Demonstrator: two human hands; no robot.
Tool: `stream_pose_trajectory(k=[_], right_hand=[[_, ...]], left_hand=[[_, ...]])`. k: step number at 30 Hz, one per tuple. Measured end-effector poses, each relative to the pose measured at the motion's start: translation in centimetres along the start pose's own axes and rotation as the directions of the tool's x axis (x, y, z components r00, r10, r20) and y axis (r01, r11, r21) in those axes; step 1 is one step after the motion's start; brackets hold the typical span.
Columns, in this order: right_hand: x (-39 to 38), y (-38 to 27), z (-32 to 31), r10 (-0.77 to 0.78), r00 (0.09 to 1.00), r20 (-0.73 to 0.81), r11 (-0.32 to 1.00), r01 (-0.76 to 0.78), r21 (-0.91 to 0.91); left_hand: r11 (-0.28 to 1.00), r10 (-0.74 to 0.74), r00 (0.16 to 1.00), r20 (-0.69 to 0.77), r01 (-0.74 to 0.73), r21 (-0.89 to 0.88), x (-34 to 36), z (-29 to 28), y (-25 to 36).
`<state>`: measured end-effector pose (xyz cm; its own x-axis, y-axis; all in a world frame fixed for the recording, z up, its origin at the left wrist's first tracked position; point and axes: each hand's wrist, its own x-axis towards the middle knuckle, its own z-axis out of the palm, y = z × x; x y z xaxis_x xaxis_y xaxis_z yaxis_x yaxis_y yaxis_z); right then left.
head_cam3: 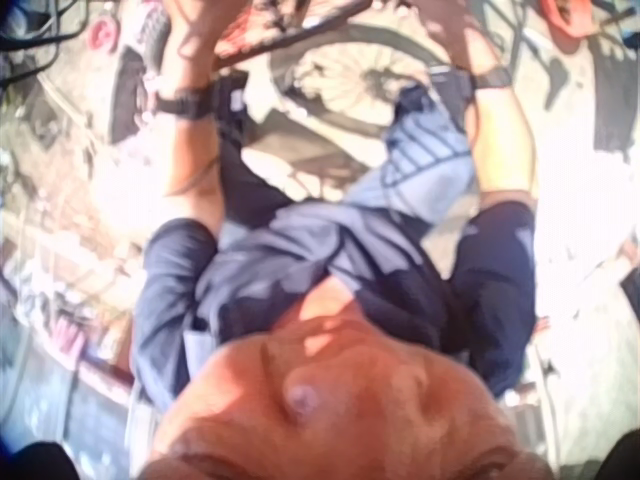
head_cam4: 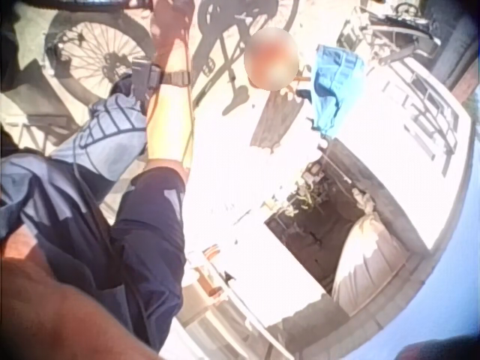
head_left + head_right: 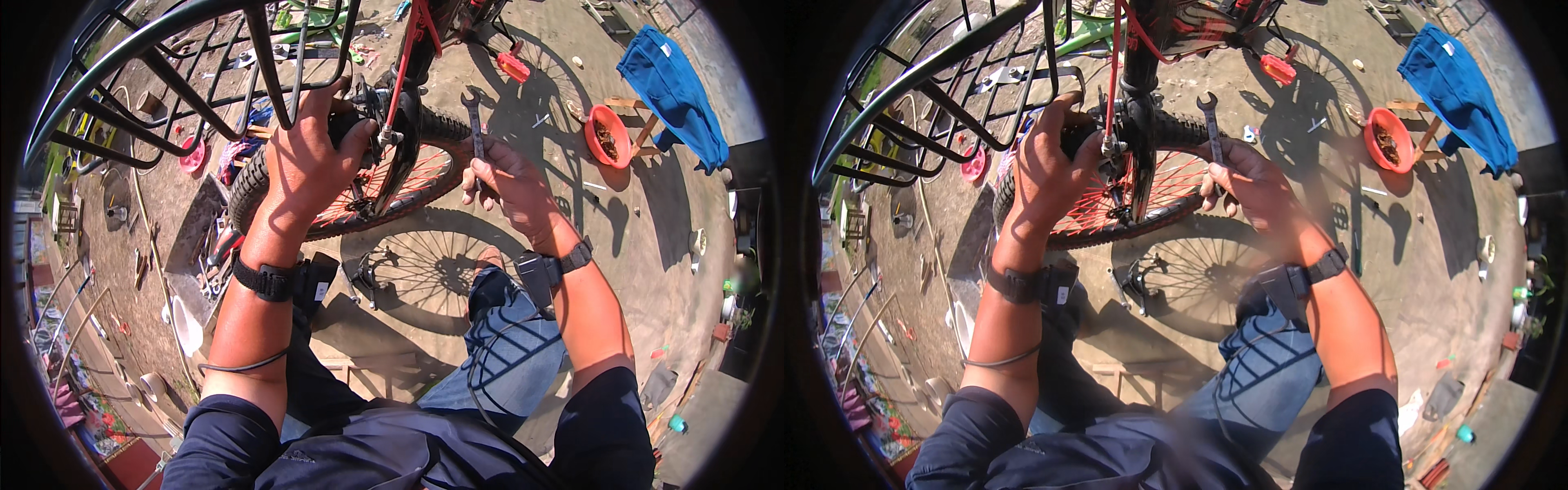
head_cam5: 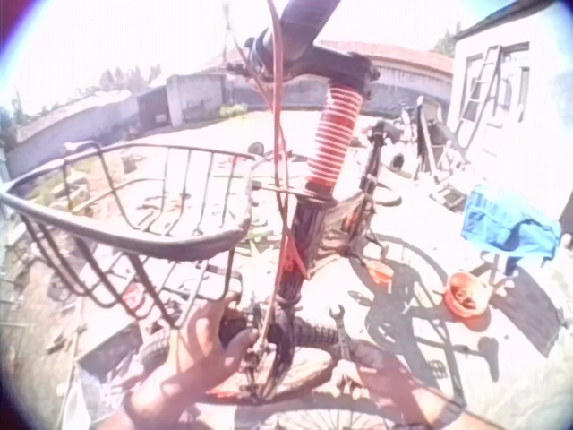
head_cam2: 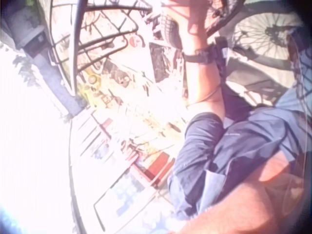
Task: The person works on the rear wheel of a bicycle, using a wrench to tighten a bolt on the axle. They then use their hands to adjust the brake cable and check the wheel's alignment.
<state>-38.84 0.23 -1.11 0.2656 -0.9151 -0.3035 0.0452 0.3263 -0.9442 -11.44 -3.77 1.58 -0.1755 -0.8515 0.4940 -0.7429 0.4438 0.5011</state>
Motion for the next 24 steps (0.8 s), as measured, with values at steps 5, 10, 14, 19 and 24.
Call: stream_pose_trajectory(k=[5,10,14,19,24], right_hand=[[0.9,0.3,0.5,-0.277,0.961,-0.003,0.878,0.252,-0.406],[2.1,1.0,1.5,-0.55,0.834,0.029,0.502,0.358,-0.787],[3.2,1.4,1.9,-0.535,0.843,-0.052,0.45,0.232,-0.862],[3.4,1.9,2.1,-0.502,0.859,-0.1,0.456,0.165,-0.875],[3.8,2.8,2.0,-0.484,0.863,-0.147,0.543,0.164,-0.824]], left_hand=[[1.0,-0.001,1.0,0.004,0.001,-0.001,0.2,0.0,0.3],[1.0,-0.005,1.0,0.002,0.005,-0.009,0.2,-0.1,0.3],[1.0,-0.005,1.0,0.009,0.005,-0.012,0.2,-0.1,0.3],[1.0,-0.001,1.0,0.01,0.001,-0.004,0.2,-0.1,0.3],[1.0,-0.01,1.0,0.02,0.01,-0.003,0.2,-0.2,0.5]])
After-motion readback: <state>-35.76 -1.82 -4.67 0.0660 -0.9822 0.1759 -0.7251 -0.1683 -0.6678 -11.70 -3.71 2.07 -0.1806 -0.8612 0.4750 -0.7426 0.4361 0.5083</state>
